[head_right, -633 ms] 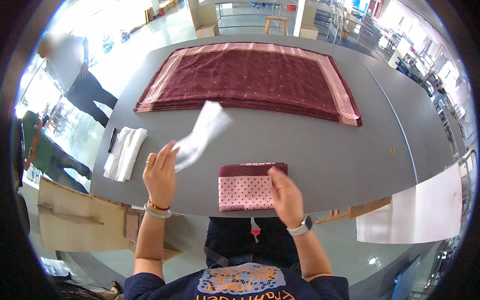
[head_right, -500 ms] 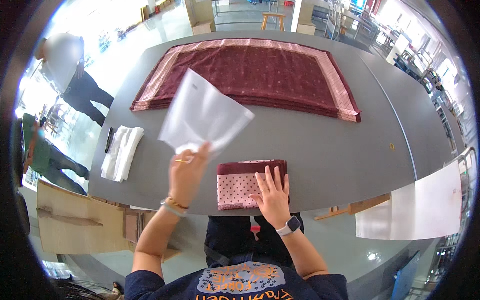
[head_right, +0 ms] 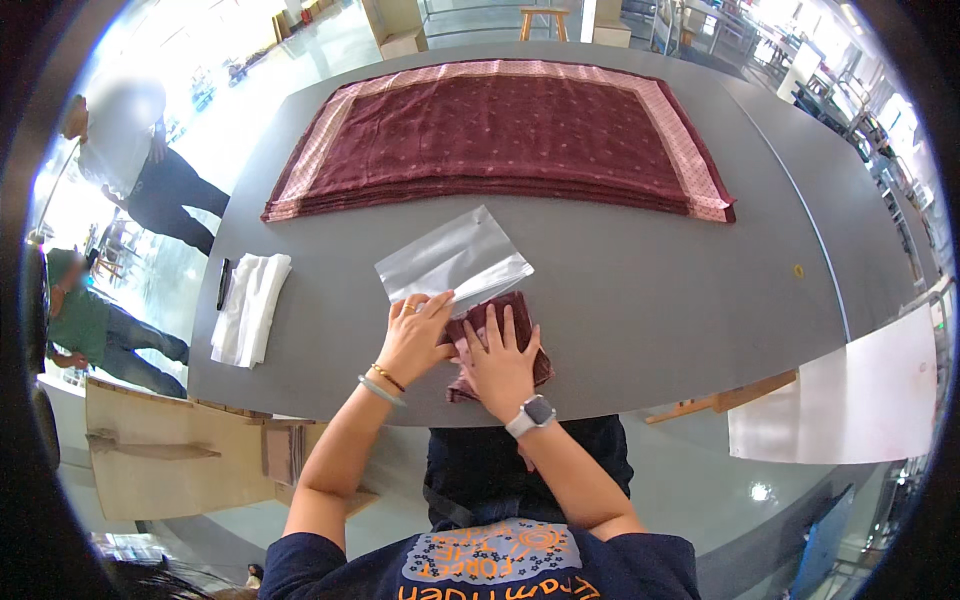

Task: The person folds a maroon patterned textile on a table, places it into a clear plastic bag, and puts the bag into a cardboard box. The person repeats this process with additional textiles.

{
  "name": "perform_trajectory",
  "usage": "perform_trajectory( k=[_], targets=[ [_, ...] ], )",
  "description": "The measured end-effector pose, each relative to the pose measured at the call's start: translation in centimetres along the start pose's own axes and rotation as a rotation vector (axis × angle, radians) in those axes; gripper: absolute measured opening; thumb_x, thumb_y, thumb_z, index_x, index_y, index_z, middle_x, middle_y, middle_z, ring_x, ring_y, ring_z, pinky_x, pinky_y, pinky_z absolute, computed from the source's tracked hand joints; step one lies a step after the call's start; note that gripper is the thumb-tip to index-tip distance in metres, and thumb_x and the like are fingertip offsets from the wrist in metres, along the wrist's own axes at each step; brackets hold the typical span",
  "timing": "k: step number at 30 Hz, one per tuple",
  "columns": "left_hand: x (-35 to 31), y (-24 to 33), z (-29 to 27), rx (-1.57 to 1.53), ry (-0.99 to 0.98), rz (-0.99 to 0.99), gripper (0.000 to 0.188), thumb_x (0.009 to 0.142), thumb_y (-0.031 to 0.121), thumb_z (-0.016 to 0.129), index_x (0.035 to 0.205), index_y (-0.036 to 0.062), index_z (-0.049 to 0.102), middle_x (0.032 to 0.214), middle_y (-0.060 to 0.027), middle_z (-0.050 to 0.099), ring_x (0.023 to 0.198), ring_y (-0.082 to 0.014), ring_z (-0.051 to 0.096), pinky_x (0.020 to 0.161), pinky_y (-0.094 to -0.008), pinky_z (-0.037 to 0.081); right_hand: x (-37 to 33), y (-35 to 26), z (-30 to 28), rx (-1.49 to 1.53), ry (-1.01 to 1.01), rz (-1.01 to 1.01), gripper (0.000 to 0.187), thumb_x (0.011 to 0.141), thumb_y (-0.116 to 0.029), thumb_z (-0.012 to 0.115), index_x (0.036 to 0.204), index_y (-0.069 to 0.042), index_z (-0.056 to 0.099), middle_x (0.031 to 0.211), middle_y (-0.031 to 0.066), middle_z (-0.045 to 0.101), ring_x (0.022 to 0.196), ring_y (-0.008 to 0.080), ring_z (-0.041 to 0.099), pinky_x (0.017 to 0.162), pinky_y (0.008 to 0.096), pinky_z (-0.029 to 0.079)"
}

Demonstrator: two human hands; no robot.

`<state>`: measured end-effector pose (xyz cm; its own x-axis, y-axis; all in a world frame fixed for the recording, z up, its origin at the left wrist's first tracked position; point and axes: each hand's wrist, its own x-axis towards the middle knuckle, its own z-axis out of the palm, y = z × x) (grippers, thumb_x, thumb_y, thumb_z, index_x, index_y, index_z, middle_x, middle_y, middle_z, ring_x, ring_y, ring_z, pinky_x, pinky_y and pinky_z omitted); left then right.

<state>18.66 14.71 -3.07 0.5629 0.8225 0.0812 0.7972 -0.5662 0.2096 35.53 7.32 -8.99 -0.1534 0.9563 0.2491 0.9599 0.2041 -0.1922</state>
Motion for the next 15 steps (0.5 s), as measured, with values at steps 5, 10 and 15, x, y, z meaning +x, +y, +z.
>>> perform_trajectory(
  k=[5,10,15],
  targets=[
    [-1.5,-3.0,0.2,-0.490,-0.054,0.034,0.030,0.097,0.027,0.063,0.114,0.0053,0.074,0.116,-0.0117,0.074,0.110,-0.0327,0.064,0.104,-0.0420,0.046,-4.4,4.8,-3.5,0.201,-0.006,-0.132,0.049,0.094,-0.020,0.064,0.142,-0.011,0.061,0.150,0.0151,0.053,0.139,0.0282,0.051,0.104,0.0484,0.039],
    [-2.8,1.2,2.2,-0.237,0.075,-0.017,0.021,0.092,0.015,0.063,0.108,0.0036,0.073,0.110,-0.0104,0.072,0.107,-0.0280,0.064,0.096,-0.0355,0.053,-6.7,8.1,-7.0,0.616,0.198,-0.027,0.047,0.091,-0.012,0.066,0.137,-0.006,0.064,0.149,0.0202,0.054,0.122,0.0338,0.059,0.102,0.0430,0.044],
    [-4.1,6.1,2.6,-0.218,0.241,0.048,0.038,0.087,0.007,0.062,0.124,0.0029,0.067,0.135,-0.0069,0.062,0.118,-0.0273,0.058,0.101,-0.0378,0.049,-6.6,4.9,-8.9,0.431,0.110,-0.337,0.046,0.092,-0.018,0.066,0.137,-0.010,0.067,0.153,0.0184,0.051,0.139,0.0310,0.051,0.108,0.0446,0.039]
  ],
)
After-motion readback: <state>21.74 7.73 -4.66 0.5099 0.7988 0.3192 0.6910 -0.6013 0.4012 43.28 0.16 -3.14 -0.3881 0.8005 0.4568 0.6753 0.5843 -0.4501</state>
